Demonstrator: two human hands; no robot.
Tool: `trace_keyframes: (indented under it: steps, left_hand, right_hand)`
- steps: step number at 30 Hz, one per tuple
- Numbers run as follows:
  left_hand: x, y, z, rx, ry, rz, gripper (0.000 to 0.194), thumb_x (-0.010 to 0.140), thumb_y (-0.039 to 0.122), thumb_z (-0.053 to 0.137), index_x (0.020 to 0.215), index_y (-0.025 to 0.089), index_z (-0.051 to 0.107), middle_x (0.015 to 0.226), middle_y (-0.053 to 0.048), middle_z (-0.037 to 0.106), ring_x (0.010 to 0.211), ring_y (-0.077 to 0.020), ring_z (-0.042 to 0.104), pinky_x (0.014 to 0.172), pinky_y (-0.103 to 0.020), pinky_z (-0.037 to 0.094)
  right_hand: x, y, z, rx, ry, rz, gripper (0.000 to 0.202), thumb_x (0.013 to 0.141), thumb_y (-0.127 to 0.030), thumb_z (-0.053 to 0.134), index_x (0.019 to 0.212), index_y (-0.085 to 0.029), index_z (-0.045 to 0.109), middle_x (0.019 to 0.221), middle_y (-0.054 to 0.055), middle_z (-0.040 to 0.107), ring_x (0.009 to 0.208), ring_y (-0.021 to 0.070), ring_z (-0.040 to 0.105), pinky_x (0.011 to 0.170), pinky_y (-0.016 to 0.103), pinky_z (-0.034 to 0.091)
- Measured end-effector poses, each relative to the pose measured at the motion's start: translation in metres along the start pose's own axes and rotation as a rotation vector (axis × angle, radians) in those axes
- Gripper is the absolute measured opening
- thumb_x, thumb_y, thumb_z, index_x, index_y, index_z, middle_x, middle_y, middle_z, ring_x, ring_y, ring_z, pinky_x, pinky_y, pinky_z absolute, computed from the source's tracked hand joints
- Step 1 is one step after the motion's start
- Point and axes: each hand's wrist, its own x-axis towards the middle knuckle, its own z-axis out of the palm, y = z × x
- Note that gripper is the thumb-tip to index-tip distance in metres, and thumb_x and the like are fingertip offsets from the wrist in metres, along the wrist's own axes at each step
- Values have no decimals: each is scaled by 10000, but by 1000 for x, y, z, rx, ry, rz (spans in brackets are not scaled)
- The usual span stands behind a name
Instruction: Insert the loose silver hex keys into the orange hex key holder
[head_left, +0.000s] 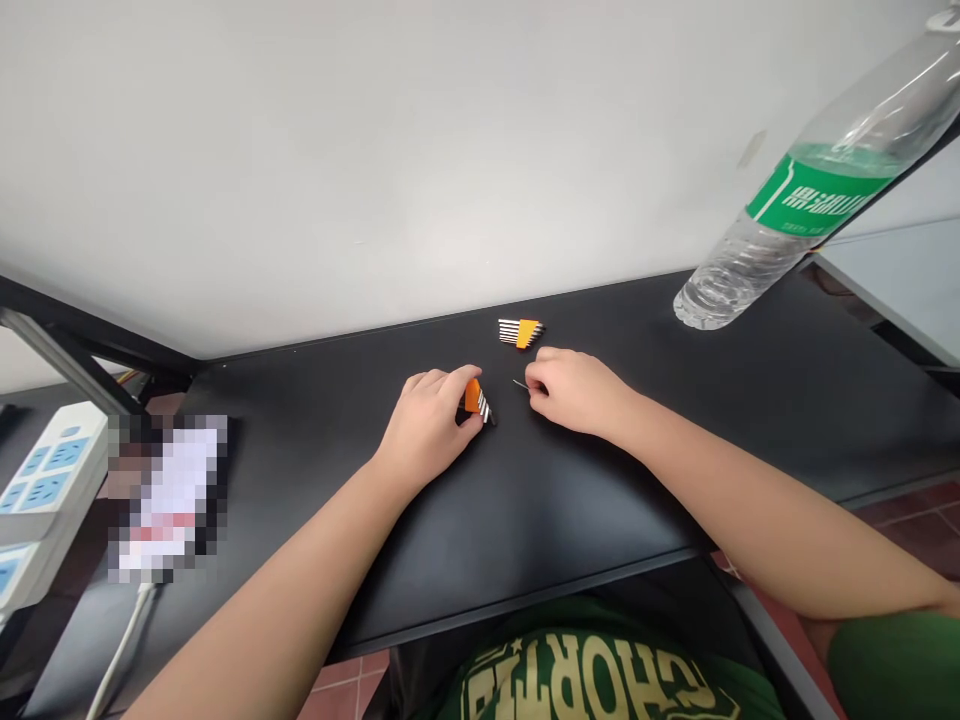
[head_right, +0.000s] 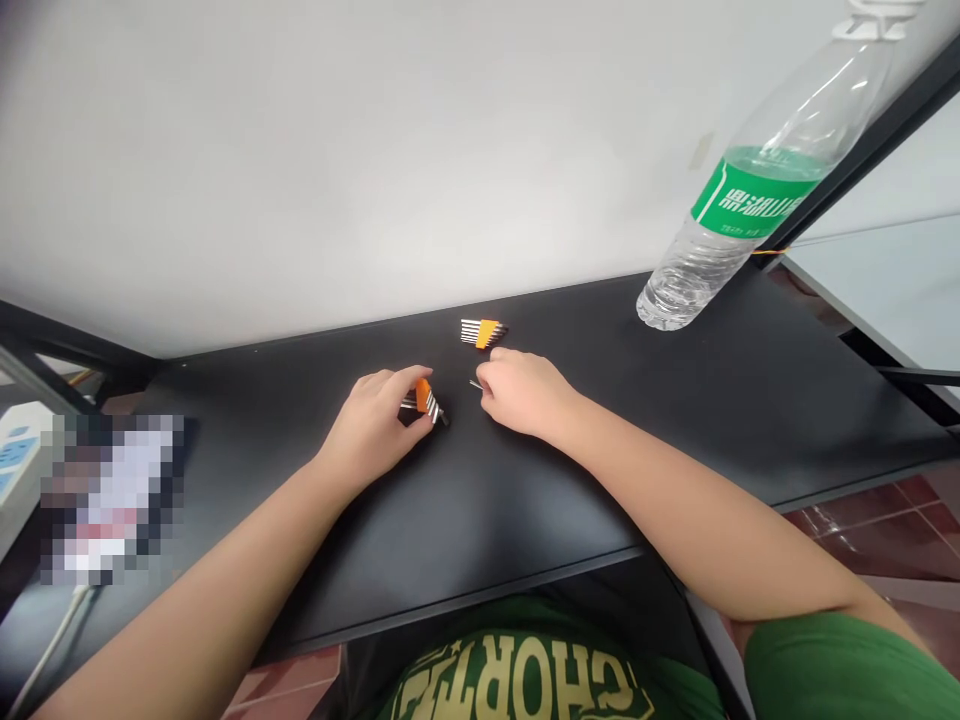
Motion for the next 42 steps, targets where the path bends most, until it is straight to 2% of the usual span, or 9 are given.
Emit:
trace_keyframes:
  steps: [4, 8, 13, 25, 31, 34, 37, 39, 42]
  left_hand:
    - [-1, 0, 0, -11, 5, 15, 512, 854, 189, 631, 1354, 232, 533, 1057, -43, 708, 1015, -230, 676, 1065, -441, 486]
    - [-2, 1, 0, -25, 16, 38, 513, 852, 187, 638, 1353, 227, 534, 1064, -46, 708, 1015, -224, 667, 1063, -436, 484]
    - [-2, 2, -1, -41, 26, 46, 515, 851, 187, 647, 1351, 227, 533, 1076, -48, 712, 1013, -221, 664, 1064, -439, 483]
    - [-1, 4, -4, -24, 43, 73, 462, 850, 180, 647, 1305, 225, 578, 1056, -45, 733, 999, -227, 678, 1032, -435, 486]
    - [-2, 5, -2, 38, 90, 149, 407, 877, 167, 623, 1281, 207, 592, 1009, -41, 744, 997, -221, 681, 997, -419, 476]
    - [-3, 5, -3, 61, 107, 172, 379, 887, 166, 611, 1264, 207, 600, 1005, -39, 751, 985, -220, 682, 988, -419, 470]
    - [-3, 7, -4, 90, 112, 193, 358, 897, 156, 588, 1250, 210, 612, 999, -38, 760, 986, -226, 680, 993, -432, 464]
    - [-4, 9, -4, 116, 101, 215, 348, 906, 149, 565, 1244, 214, 618, 1001, -42, 761, 998, -230, 675, 1008, -443, 457]
    - [-4, 13, -4, 136, 69, 245, 327, 918, 150, 543, 1224, 228, 628, 994, -48, 754, 1015, -231, 668, 1062, -458, 434]
  right_hand:
    - [-2, -4, -1, 24, 127, -85, 94, 866, -146, 547, 781, -187, 545, 911, 48, 640, 820, 174, 550, 638, 298, 328]
    - [-4, -9, 0, 158, 123, -136, 90, 846, -120, 550, 822, -199, 514, 773, -13, 606, 665, 132, 478, 614, 281, 306]
    - [-3, -9, 6, 342, 172, -302, 101, 912, -97, 524, 872, -184, 557, 819, 4, 601, 725, 128, 505, 678, 252, 364]
    - [-1, -9, 11, 374, 260, -371, 179, 983, -106, 512, 924, -154, 674, 841, 30, 619, 751, 136, 546, 712, 263, 411]
    - [-2, -10, 11, 379, 268, -364, 188, 975, -99, 520, 904, -151, 686, 827, 29, 614, 750, 135, 549, 712, 267, 419]
    - [-3, -13, 7, 403, 254, -342, 184, 959, -91, 532, 882, -148, 689, 812, 24, 618, 743, 127, 546, 703, 264, 417]
    - [-5, -17, 1, 496, 200, -238, 167, 921, -88, 560, 847, -159, 692, 799, 14, 647, 731, 121, 559, 692, 262, 426]
    - [-4, -21, -1, 630, 105, -108, 135, 904, -126, 590, 829, -170, 693, 783, 7, 666, 703, 119, 576, 658, 258, 442]
    - [0, -24, 2, 947, -88, 112, 47, 865, -175, 643, 830, -175, 674, 715, -6, 646, 558, 104, 542, 510, 242, 429]
